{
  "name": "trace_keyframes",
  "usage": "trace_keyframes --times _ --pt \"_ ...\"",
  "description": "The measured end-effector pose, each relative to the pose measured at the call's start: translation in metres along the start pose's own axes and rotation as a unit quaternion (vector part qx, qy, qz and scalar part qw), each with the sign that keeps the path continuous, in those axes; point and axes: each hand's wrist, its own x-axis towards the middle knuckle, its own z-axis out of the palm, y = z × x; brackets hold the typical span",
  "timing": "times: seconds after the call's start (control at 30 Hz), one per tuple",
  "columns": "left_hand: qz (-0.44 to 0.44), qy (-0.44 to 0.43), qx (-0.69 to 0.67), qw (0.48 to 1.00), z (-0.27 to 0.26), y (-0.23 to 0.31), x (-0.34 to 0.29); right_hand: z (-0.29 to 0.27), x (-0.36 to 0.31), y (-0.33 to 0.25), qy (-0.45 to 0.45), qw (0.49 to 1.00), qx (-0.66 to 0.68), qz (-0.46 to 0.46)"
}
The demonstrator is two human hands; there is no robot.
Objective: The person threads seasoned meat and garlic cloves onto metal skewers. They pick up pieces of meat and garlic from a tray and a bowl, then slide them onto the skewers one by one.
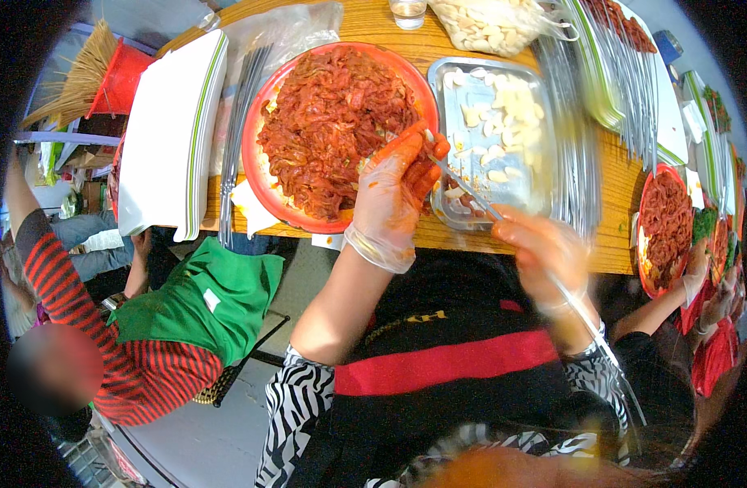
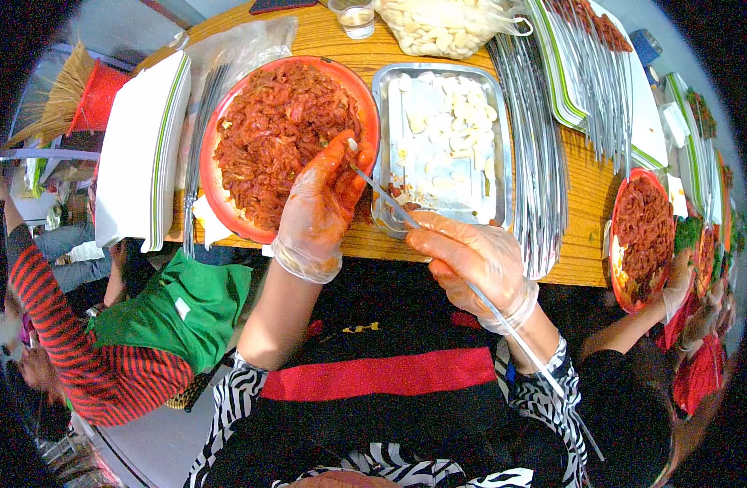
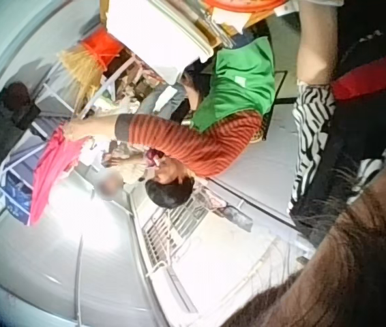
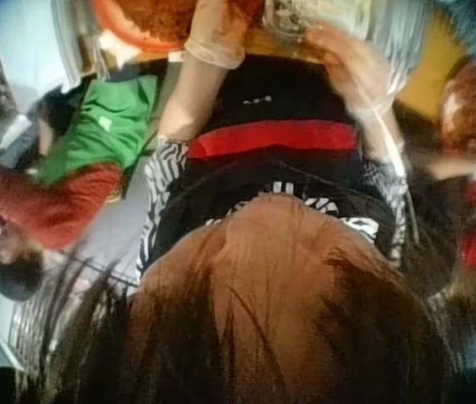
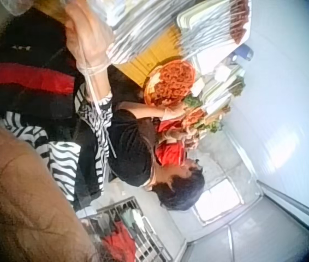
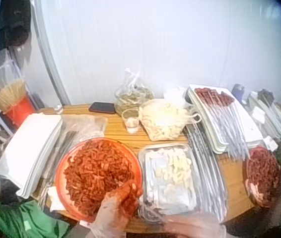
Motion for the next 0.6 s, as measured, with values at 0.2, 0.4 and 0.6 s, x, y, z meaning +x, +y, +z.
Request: trace_keyframes --times 0.2,0.4,0.6 --pt "-0.007 0.026 -0.001 1.000 0.002 0.000 0.001 0.008 0.003 -0.001 0.050 0.999 0.021 0.007" --pt "0.041 0.040 0.005 0.998 0.000 -0.006 0.004 0.007 0.002 -0.007 -0.056 0.996 -0.046 0.042" --pt "0.119 0.062 0.017 0.991 -0.009 -0.013 0.017 0.021 0.006 -0.003 -0.038 0.999 -0.023 0.030"
